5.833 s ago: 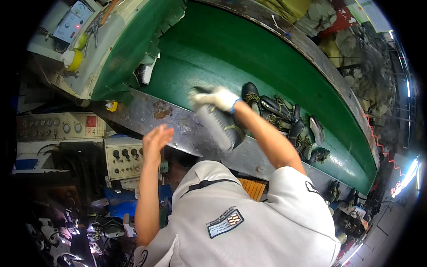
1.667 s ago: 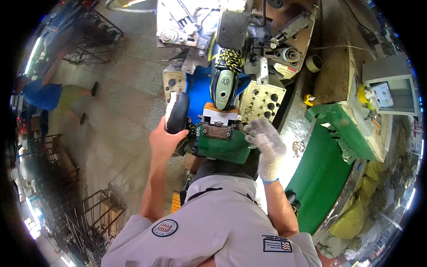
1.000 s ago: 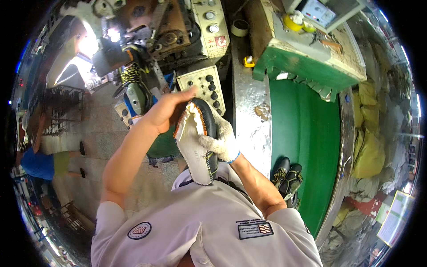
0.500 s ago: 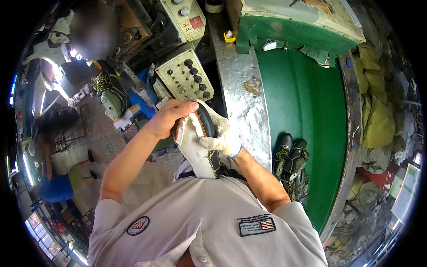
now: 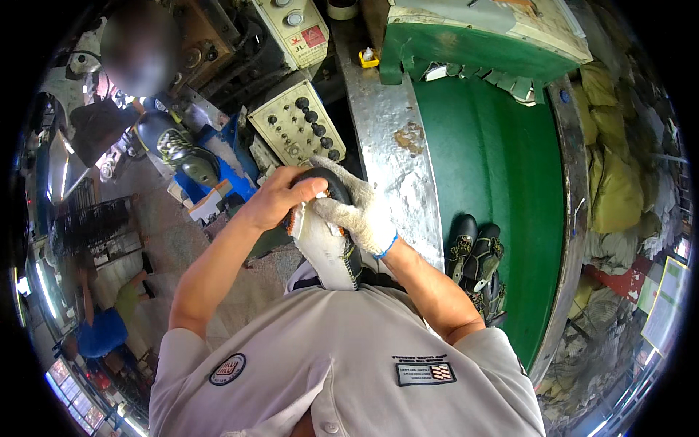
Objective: The person operates a shoe-lasting machine by positioning shoe uppers mounted on lasts onto the machine's mold, pressing buttons to initiate the stretching and shaping process, and then placing the partially finished shoes onto a conveyor belt.
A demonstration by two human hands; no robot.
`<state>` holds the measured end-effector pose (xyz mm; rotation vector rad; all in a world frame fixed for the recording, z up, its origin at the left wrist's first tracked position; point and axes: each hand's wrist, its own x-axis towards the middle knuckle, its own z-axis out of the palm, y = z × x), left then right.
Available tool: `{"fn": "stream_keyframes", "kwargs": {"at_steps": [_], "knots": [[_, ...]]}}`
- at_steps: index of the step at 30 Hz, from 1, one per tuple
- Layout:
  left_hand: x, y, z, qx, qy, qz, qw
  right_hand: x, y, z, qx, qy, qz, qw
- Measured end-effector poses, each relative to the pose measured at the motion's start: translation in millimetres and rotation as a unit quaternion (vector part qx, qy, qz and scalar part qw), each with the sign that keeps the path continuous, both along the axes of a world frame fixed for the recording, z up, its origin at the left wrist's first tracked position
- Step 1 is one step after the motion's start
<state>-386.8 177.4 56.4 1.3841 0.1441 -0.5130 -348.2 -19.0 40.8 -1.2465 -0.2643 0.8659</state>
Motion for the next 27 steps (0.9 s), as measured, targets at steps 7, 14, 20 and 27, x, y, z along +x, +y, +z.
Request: {"fn": "stream_keyframes", "kwargs": {"at_steps": [7, 14, 20, 27], "knots": [[3.3, 8.1, -6.4, -0.01, 0.004, -0.02, 1.0, 5.4, -2.9, -4.4, -0.015, -0.038, 0.035, 0.999], [12.2, 6.3, -31.0, -0.023, -0.009, 0.01, 1.0, 11.1, 2.9, -2.2, -0.055, -0.003, 0.004, 0.998], [24.6, -5.4, -30.5, 0.006, 0.006, 0.018, 1.0, 18.6, -6.6, -19.7, 0.009, 0.03, -0.016, 0.999], [40.2, -17.3, -39.0, -0.068, 0.1, 0.052, 0.991, 16.7, -20.0, -38.7, 0.059, 0.029, -0.054, 0.996]]}}
